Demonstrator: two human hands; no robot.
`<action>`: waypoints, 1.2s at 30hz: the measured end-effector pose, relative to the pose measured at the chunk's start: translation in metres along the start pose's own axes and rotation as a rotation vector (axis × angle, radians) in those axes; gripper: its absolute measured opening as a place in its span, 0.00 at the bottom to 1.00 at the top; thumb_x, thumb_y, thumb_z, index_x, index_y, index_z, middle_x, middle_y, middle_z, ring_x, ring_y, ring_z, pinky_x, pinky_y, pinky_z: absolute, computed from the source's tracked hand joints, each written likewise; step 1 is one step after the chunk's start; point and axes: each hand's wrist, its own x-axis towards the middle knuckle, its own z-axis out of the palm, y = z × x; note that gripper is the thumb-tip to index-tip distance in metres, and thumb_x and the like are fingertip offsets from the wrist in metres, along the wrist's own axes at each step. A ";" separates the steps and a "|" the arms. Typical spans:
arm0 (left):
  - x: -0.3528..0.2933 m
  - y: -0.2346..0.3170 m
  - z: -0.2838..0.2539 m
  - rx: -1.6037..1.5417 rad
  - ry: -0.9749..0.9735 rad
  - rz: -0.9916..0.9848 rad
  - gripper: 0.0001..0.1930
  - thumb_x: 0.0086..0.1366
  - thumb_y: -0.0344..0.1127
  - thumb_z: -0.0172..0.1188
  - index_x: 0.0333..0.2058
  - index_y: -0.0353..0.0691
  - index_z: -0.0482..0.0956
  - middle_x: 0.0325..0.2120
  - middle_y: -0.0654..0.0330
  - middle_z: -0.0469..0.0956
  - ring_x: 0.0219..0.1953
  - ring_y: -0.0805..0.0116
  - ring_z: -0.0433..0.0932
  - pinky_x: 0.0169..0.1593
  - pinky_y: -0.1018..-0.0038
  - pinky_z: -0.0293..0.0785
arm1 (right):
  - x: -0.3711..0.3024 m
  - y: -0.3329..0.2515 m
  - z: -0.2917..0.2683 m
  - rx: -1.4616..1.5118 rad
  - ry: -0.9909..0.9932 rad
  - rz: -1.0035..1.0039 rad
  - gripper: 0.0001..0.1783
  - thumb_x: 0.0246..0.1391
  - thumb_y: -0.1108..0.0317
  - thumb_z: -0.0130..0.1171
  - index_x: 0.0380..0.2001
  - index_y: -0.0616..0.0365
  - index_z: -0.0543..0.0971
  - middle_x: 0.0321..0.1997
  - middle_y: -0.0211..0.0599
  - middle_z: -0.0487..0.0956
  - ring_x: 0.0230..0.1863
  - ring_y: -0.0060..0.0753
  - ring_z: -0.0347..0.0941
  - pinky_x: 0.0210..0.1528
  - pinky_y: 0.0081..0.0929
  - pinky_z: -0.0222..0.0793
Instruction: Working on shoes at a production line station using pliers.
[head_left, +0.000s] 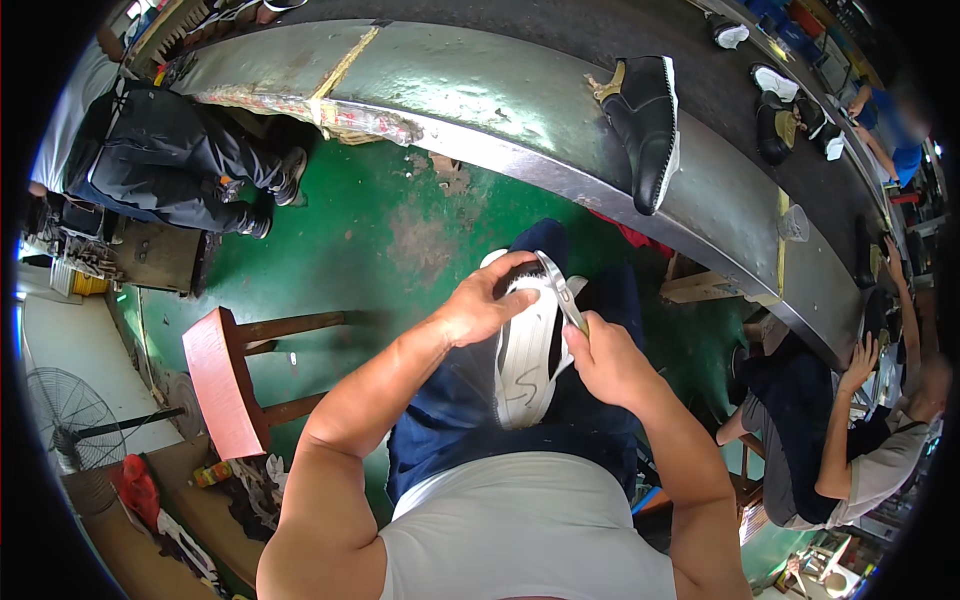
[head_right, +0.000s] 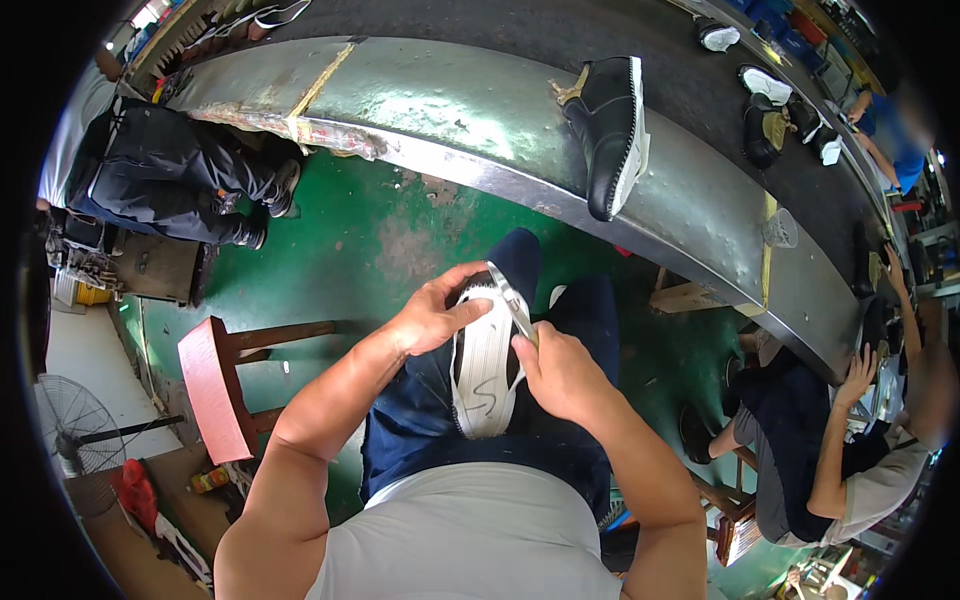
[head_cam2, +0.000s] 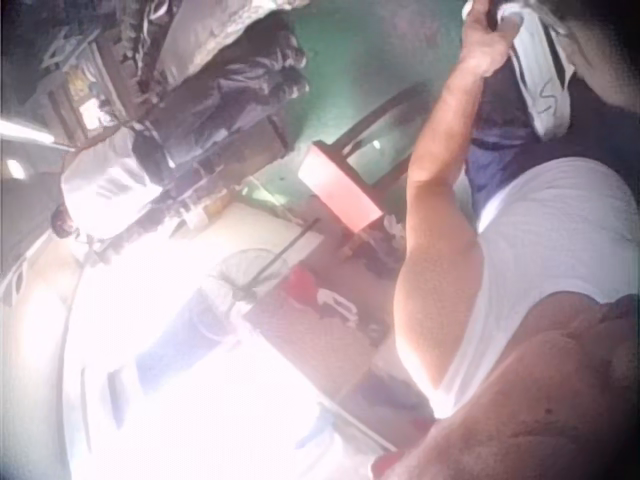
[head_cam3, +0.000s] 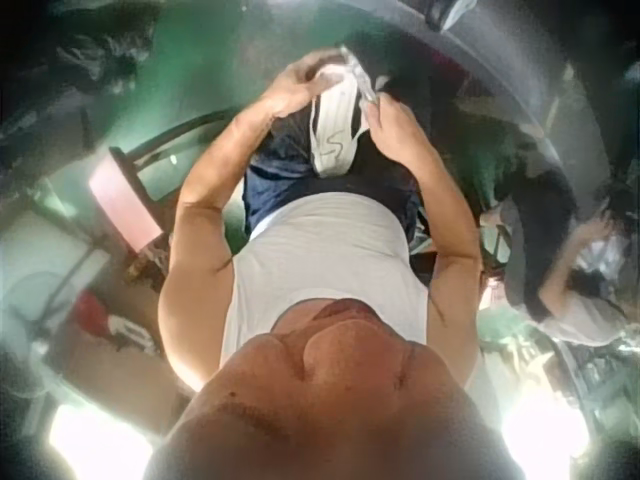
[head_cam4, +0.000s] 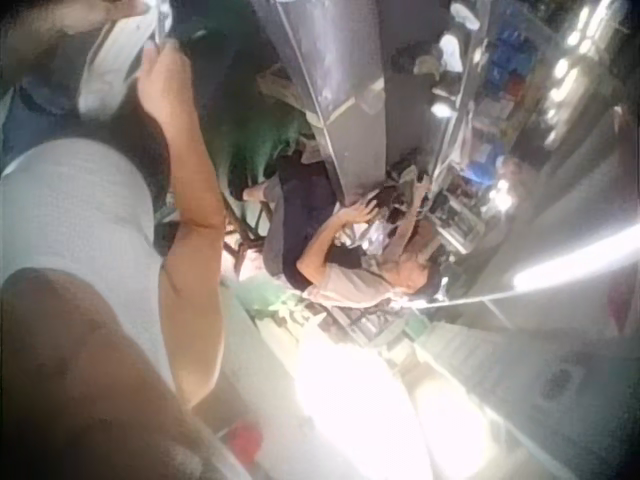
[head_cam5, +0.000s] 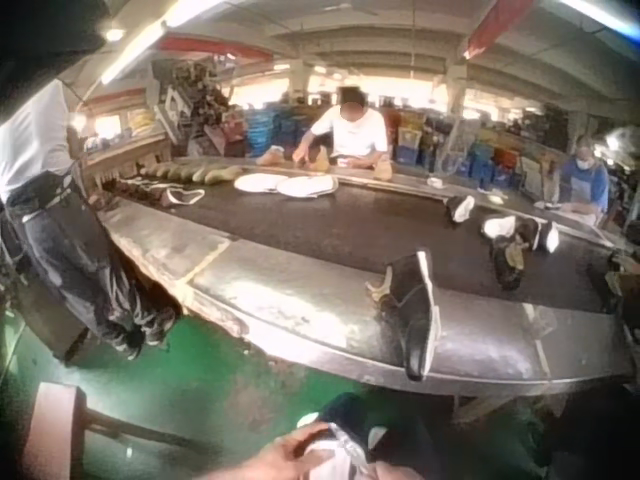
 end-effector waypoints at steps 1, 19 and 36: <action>-0.002 0.002 -0.002 0.029 -0.030 -0.054 0.32 0.66 0.31 0.63 0.67 0.40 0.62 0.56 0.56 0.72 0.56 0.69 0.70 0.61 0.74 0.66 | 0.001 0.006 -0.001 0.120 -0.018 0.041 0.16 0.66 0.60 0.53 0.40 0.67 0.73 0.25 0.50 0.78 0.29 0.50 0.79 0.37 0.41 0.73; -0.054 -0.020 0.041 0.193 -0.155 -0.331 0.45 0.53 0.22 0.50 0.72 0.37 0.48 0.57 0.48 0.72 0.53 0.62 0.76 0.52 0.71 0.75 | -0.055 0.081 0.087 0.513 0.125 0.206 0.21 0.48 0.70 0.61 0.45 0.69 0.73 0.32 0.46 0.81 0.28 0.35 0.81 0.35 0.33 0.77; -0.034 -0.092 0.086 -0.132 -0.403 -0.359 0.45 0.56 0.23 0.52 0.72 0.36 0.44 0.66 0.53 0.61 0.68 0.64 0.61 0.69 0.69 0.55 | -0.122 0.090 0.022 -0.209 0.128 -0.111 0.14 0.56 0.67 0.57 0.39 0.68 0.76 0.30 0.52 0.81 0.36 0.57 0.79 0.43 0.46 0.74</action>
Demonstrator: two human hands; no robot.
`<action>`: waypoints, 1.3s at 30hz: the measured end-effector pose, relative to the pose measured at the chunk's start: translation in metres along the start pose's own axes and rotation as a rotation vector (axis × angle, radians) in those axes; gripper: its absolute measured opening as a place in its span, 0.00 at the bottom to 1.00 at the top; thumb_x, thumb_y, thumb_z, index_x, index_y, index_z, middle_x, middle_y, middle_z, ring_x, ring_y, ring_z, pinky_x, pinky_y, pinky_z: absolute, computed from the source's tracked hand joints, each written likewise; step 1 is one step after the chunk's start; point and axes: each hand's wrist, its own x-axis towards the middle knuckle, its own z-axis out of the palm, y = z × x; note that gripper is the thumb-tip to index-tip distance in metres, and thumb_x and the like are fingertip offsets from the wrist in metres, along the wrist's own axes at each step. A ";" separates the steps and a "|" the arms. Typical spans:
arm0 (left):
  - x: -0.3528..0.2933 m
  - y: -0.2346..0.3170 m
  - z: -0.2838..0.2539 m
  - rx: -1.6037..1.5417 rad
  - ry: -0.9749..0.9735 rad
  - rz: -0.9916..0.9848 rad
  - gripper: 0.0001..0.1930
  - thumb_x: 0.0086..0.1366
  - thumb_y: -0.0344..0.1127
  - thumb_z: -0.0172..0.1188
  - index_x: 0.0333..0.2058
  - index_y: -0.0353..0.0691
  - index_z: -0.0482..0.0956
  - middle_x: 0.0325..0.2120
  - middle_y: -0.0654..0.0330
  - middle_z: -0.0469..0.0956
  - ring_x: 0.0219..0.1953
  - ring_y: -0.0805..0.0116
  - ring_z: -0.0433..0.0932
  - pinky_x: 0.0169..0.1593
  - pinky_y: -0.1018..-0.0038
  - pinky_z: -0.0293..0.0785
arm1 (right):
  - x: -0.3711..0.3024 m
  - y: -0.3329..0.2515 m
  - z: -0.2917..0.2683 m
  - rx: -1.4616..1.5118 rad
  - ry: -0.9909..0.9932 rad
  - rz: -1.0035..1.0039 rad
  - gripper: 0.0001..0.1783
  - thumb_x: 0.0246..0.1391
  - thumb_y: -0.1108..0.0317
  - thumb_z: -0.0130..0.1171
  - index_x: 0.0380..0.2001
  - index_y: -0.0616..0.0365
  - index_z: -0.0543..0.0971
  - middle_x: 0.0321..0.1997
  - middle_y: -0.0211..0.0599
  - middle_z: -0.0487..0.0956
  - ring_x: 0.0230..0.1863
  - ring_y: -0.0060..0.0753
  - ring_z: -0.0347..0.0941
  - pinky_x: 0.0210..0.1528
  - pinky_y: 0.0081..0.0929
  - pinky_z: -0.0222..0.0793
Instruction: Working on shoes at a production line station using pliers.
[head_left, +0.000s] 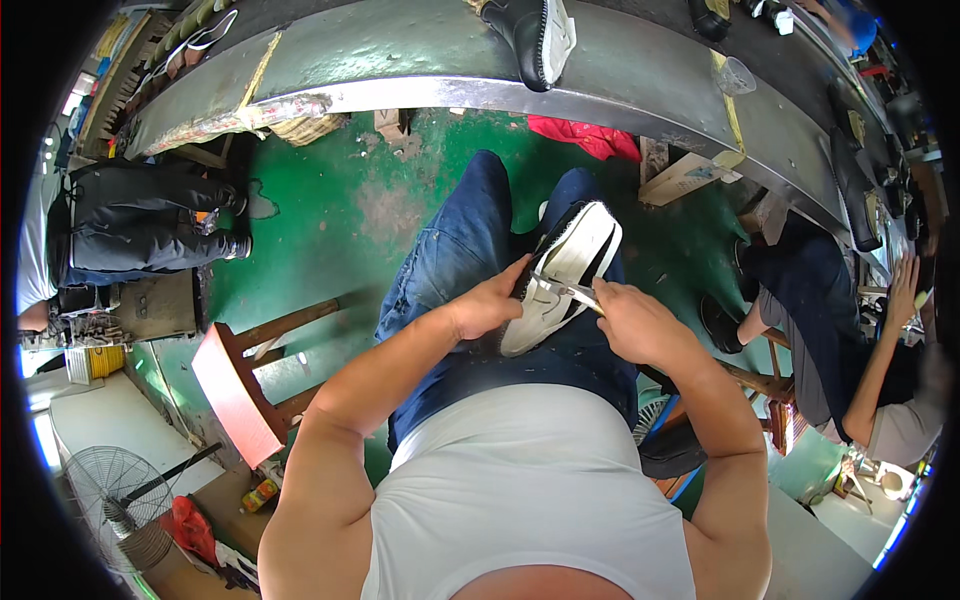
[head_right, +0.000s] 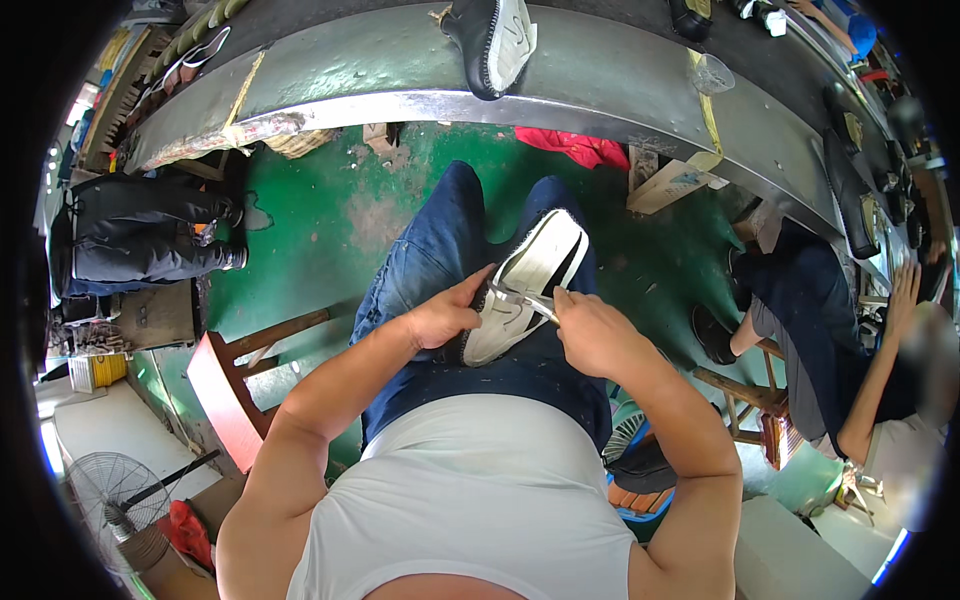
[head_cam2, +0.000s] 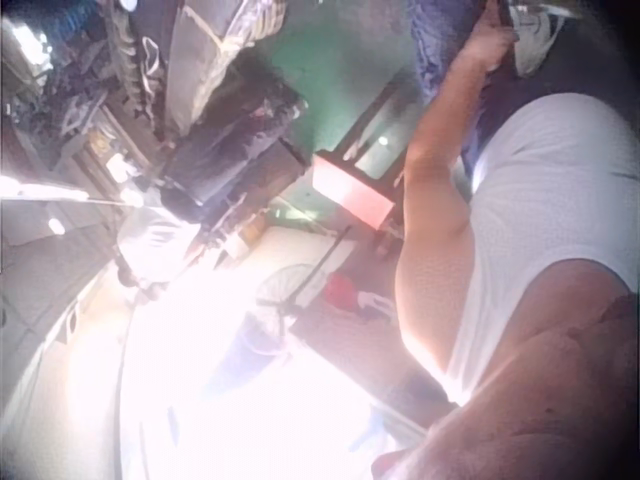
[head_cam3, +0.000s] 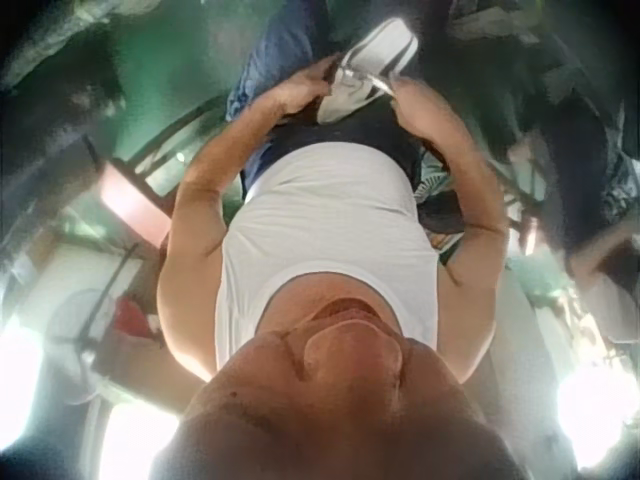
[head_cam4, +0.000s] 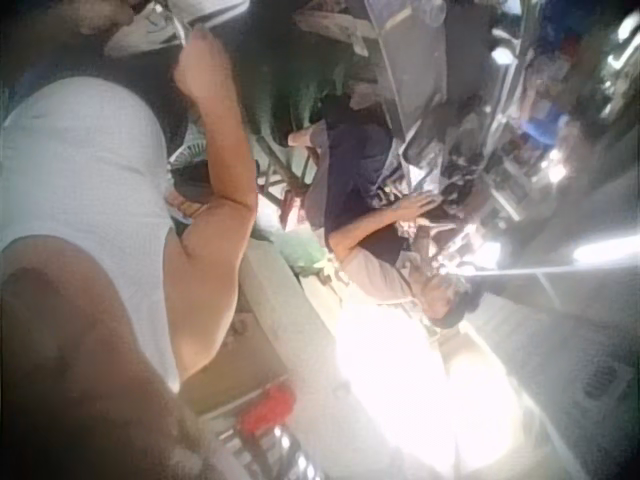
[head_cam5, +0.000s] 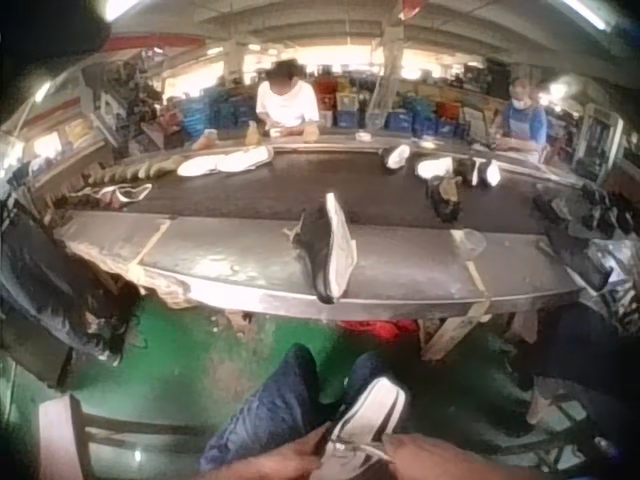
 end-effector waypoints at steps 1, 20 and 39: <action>0.002 0.000 -0.004 -0.064 -0.032 -0.025 0.41 0.63 0.29 0.52 0.72 0.36 0.45 0.67 0.53 0.61 0.68 0.63 0.61 0.69 0.67 0.55 | 0.006 -0.007 -0.011 -0.136 -0.112 0.056 0.13 0.55 0.67 0.58 0.38 0.68 0.76 0.30 0.52 0.81 0.36 0.56 0.79 0.43 0.46 0.75; 0.022 -0.007 0.010 0.852 0.608 0.471 0.22 0.75 0.42 0.44 0.62 0.39 0.69 0.52 0.39 0.75 0.48 0.39 0.79 0.54 0.59 0.75 | 0.023 0.007 0.003 -0.047 -0.091 0.219 0.19 0.56 0.68 0.60 0.46 0.69 0.71 0.41 0.54 0.78 0.43 0.60 0.76 0.46 0.48 0.73; 0.009 0.082 0.040 1.536 -0.016 -0.162 0.36 0.72 0.54 0.49 0.73 0.56 0.47 0.64 0.31 0.60 0.51 0.37 0.78 0.55 0.61 0.77 | 0.039 0.047 0.031 0.141 0.079 0.250 0.18 0.66 0.56 0.51 0.37 0.65 0.72 0.30 0.59 0.79 0.36 0.64 0.76 0.39 0.51 0.72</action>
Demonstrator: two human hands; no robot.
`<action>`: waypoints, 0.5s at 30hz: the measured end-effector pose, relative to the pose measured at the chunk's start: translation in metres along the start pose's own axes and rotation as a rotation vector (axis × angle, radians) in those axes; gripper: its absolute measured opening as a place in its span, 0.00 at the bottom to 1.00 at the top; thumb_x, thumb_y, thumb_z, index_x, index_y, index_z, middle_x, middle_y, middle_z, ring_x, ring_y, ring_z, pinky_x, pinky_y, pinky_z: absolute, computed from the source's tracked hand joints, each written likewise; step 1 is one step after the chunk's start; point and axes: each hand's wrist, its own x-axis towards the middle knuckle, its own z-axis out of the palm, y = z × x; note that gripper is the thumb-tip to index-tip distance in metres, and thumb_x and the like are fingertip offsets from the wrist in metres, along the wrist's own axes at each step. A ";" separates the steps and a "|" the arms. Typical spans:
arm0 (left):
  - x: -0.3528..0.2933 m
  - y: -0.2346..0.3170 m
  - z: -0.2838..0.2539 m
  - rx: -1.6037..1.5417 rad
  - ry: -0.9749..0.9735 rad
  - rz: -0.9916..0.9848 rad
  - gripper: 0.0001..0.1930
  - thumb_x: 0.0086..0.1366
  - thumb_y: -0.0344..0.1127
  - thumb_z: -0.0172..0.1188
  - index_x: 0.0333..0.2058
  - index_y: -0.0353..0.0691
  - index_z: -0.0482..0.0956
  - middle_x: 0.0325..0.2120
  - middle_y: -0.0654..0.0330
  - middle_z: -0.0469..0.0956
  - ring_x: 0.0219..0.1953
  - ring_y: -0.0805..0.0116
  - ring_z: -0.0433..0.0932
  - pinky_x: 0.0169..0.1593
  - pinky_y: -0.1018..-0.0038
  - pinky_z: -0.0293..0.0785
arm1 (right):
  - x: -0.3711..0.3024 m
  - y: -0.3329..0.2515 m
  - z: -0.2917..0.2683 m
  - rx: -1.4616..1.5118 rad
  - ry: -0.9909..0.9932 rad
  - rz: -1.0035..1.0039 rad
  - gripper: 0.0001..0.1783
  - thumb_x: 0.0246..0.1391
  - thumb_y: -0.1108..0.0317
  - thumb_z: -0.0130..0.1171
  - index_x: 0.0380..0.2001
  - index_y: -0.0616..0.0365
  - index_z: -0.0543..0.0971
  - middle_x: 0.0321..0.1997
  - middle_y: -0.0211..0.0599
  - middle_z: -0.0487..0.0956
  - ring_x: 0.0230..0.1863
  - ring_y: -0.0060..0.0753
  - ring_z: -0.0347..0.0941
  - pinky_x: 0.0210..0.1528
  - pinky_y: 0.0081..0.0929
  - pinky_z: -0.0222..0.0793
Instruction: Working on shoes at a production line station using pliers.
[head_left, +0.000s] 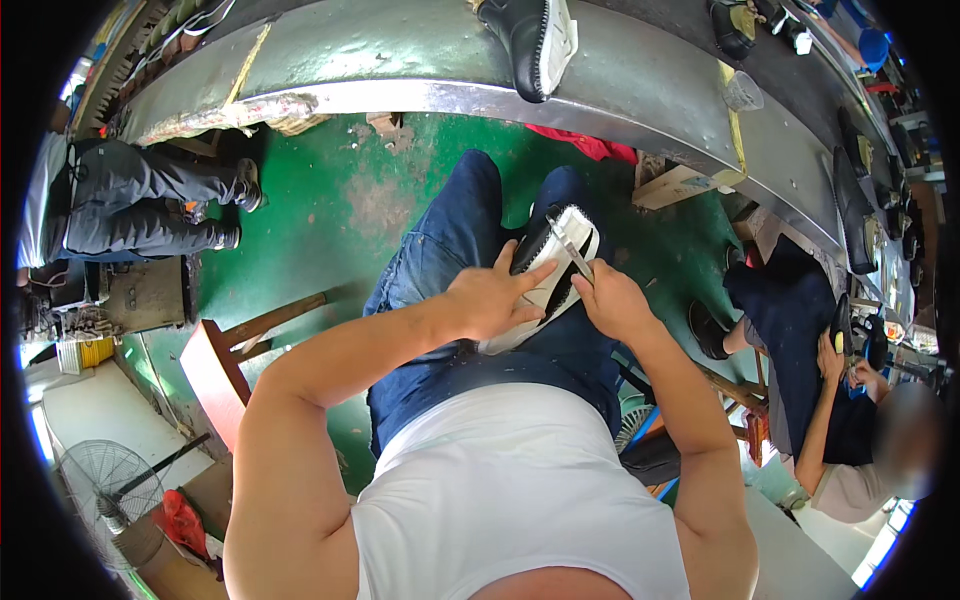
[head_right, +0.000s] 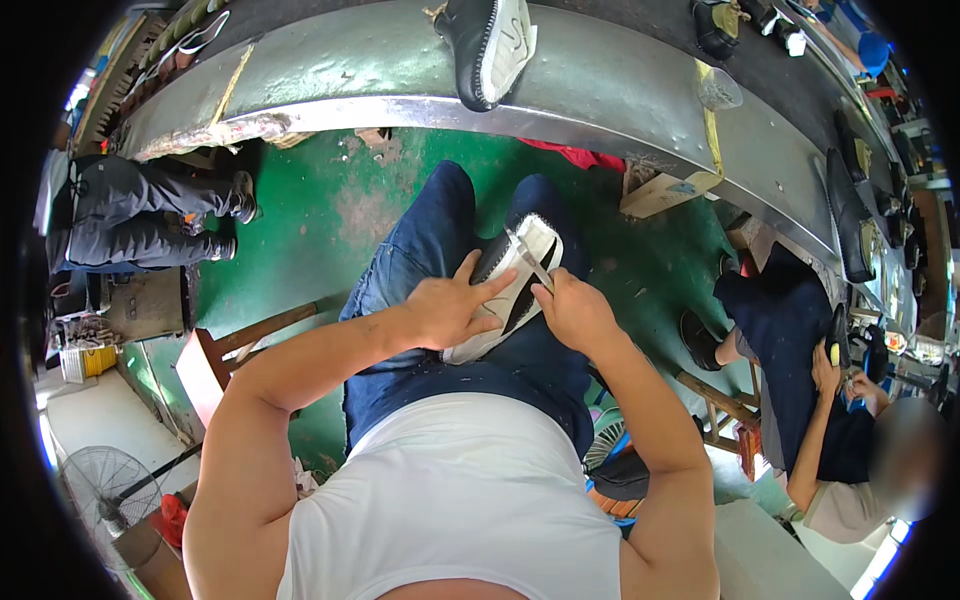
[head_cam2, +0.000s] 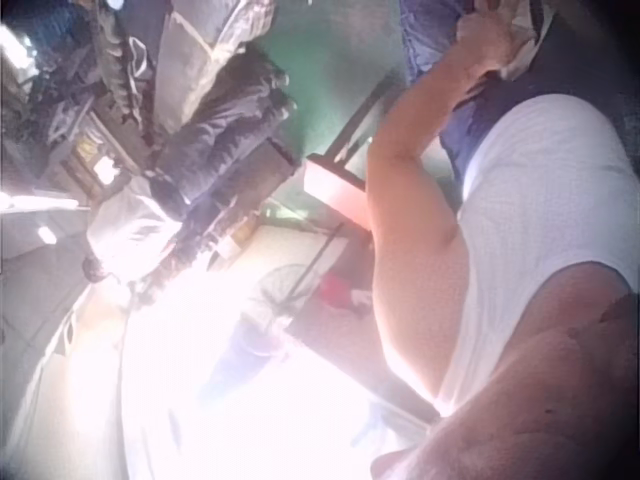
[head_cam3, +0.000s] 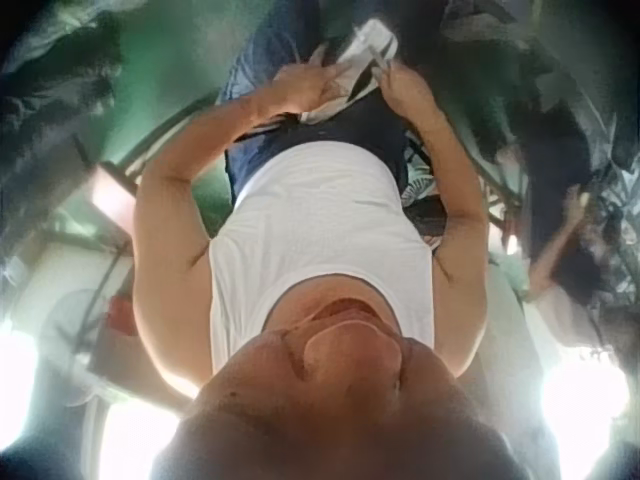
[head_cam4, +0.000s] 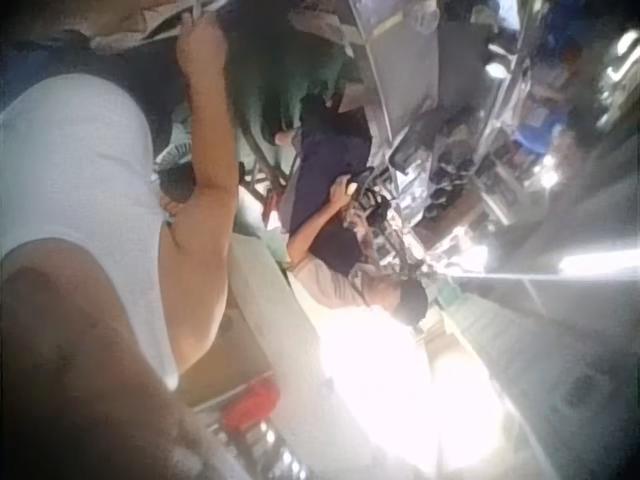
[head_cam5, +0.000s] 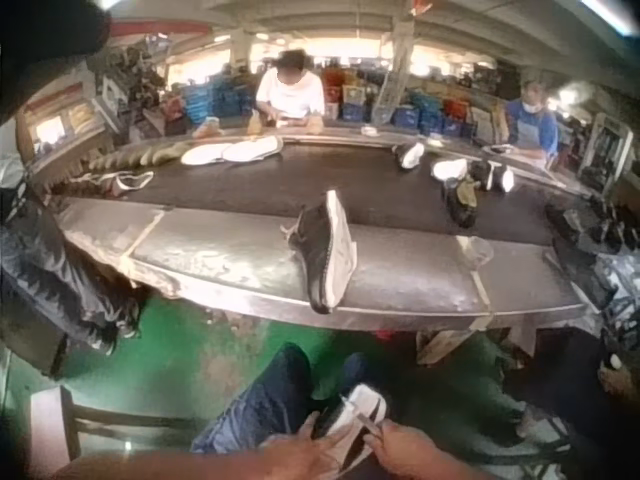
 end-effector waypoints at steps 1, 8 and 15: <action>0.000 -0.010 0.033 0.007 0.000 0.002 0.36 0.72 0.54 0.49 0.73 0.56 0.47 0.64 0.31 0.60 0.51 0.37 0.78 0.55 0.61 0.77 | -0.003 -0.001 -0.002 0.001 -0.016 -0.005 0.18 0.67 0.57 0.50 0.40 0.65 0.73 0.31 0.59 0.79 0.36 0.64 0.76 0.38 0.50 0.71; 0.002 -0.032 0.099 -0.908 0.380 -0.136 0.39 0.69 0.46 0.56 0.71 0.36 0.49 0.58 0.35 0.71 0.58 0.45 0.74 0.63 0.66 0.67 | -0.038 -0.032 -0.001 0.399 0.105 -0.081 0.21 0.66 0.54 0.50 0.47 0.64 0.74 0.37 0.58 0.79 0.38 0.64 0.77 0.40 0.49 0.71; -0.019 -0.031 0.044 -0.604 0.213 -0.046 0.53 0.50 0.39 0.69 0.71 0.37 0.46 0.49 0.33 0.77 0.53 0.42 0.77 0.58 0.62 0.72 | -0.071 0.004 0.030 0.516 -0.087 0.211 0.19 0.65 0.57 0.53 0.45 0.65 0.74 0.33 0.46 0.81 0.34 0.44 0.80 0.41 0.35 0.74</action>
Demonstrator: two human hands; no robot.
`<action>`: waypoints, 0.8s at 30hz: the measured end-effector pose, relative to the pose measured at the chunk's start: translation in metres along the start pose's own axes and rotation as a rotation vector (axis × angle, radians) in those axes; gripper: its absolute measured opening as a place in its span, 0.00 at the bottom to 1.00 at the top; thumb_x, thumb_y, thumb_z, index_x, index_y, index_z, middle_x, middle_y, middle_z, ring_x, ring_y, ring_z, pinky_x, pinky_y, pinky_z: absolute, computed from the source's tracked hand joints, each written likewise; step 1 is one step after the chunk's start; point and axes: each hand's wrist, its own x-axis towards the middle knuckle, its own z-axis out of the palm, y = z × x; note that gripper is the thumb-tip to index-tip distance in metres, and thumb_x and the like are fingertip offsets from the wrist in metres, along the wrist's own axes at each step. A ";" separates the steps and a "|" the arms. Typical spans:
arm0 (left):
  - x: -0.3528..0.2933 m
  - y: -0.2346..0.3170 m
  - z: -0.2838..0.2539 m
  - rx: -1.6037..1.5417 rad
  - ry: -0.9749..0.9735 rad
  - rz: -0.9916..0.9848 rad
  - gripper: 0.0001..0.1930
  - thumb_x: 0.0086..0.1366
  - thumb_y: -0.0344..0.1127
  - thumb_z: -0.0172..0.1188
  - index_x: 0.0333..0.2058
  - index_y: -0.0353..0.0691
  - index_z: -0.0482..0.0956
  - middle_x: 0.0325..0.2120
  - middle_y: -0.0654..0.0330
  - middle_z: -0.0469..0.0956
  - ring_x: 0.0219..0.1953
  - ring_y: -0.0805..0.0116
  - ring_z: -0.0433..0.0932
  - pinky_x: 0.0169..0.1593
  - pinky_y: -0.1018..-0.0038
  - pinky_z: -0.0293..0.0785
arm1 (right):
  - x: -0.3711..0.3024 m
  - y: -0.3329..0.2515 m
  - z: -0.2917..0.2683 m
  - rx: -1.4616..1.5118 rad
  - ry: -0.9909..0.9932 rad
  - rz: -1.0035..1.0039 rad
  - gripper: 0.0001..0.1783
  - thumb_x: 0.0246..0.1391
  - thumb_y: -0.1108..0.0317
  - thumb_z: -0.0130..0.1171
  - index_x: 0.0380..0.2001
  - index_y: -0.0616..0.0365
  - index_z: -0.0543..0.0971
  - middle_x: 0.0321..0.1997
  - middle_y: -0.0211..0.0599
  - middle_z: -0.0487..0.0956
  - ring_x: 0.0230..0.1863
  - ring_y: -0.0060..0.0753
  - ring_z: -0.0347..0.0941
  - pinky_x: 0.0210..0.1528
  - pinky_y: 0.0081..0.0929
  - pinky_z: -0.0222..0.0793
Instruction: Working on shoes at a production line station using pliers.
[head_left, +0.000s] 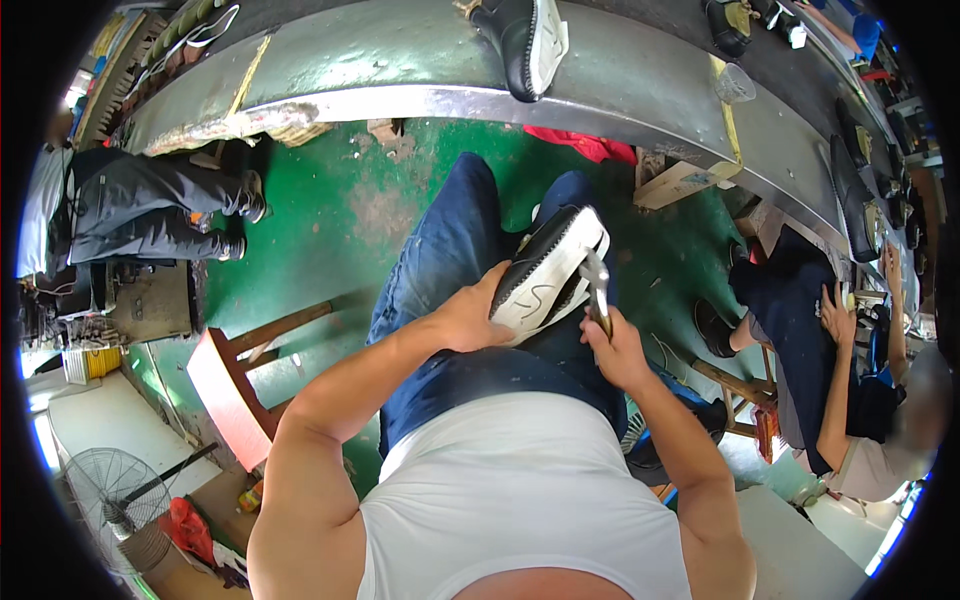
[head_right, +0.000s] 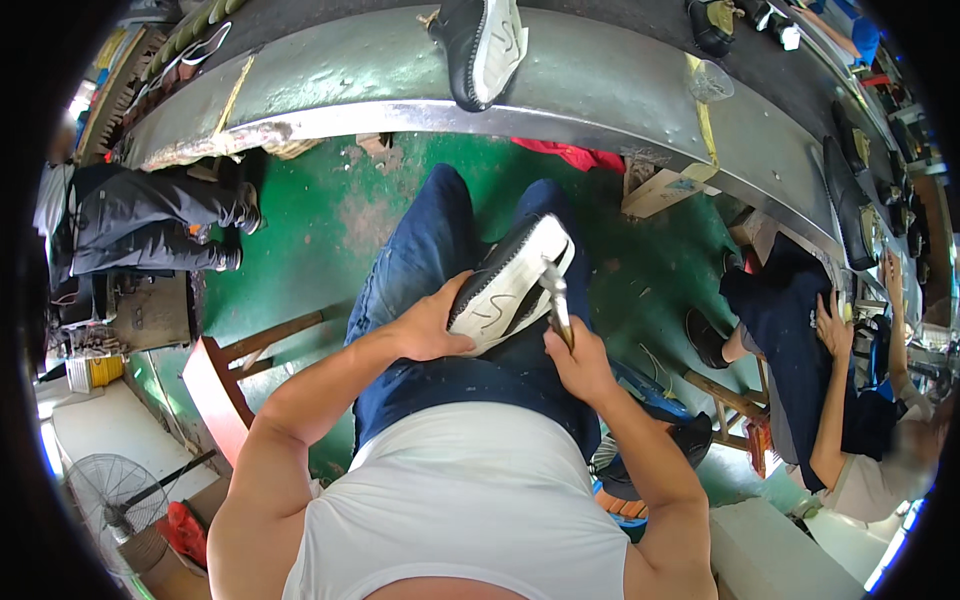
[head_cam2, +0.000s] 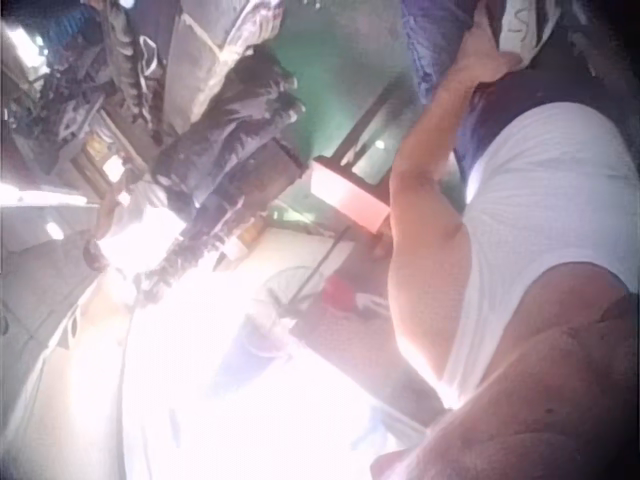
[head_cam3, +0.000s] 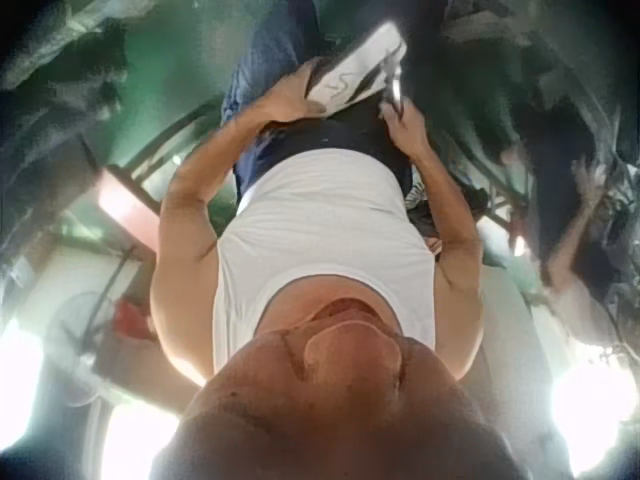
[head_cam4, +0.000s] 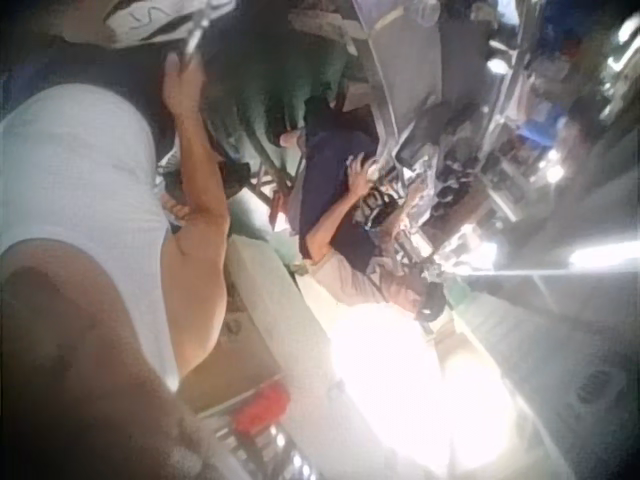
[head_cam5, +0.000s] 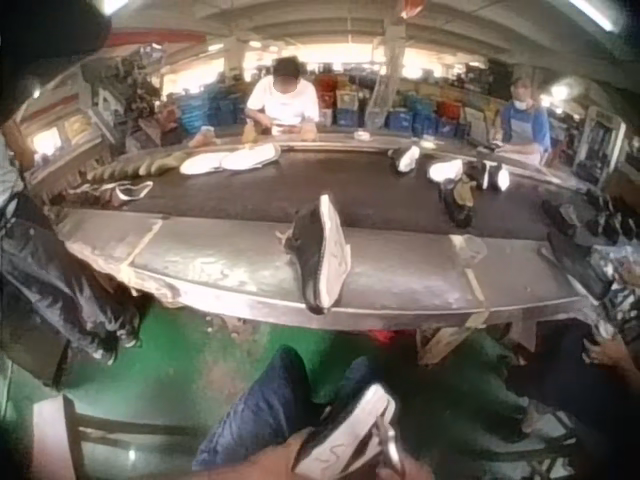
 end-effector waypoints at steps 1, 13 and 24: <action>-0.005 0.020 -0.017 0.061 -0.039 -0.072 0.50 0.51 0.36 0.69 0.70 0.39 0.50 0.50 0.38 0.77 0.53 0.42 0.78 0.60 0.62 0.71 | -0.007 0.012 0.006 0.143 0.111 -0.064 0.20 0.65 0.58 0.53 0.47 0.65 0.73 0.34 0.42 0.80 0.35 0.37 0.79 0.42 0.32 0.73; 0.049 0.110 -0.086 -0.606 0.376 0.591 0.31 0.54 0.28 0.75 0.55 0.35 0.70 0.39 0.55 0.81 0.39 0.72 0.80 0.46 0.74 0.78 | -0.021 0.025 0.007 0.389 0.316 -0.109 0.19 0.64 0.67 0.53 0.54 0.66 0.71 0.39 0.36 0.79 0.36 0.27 0.78 0.40 0.28 0.73; 0.103 -0.030 0.022 -1.040 0.066 -0.241 0.34 0.76 0.58 0.40 0.60 0.30 0.69 0.55 0.49 0.75 0.54 0.62 0.75 0.58 0.65 0.71 | -0.001 -0.038 -0.045 -0.331 -0.082 -0.257 0.32 0.56 0.68 0.58 0.62 0.71 0.66 0.57 0.65 0.73 0.59 0.62 0.70 0.63 0.44 0.65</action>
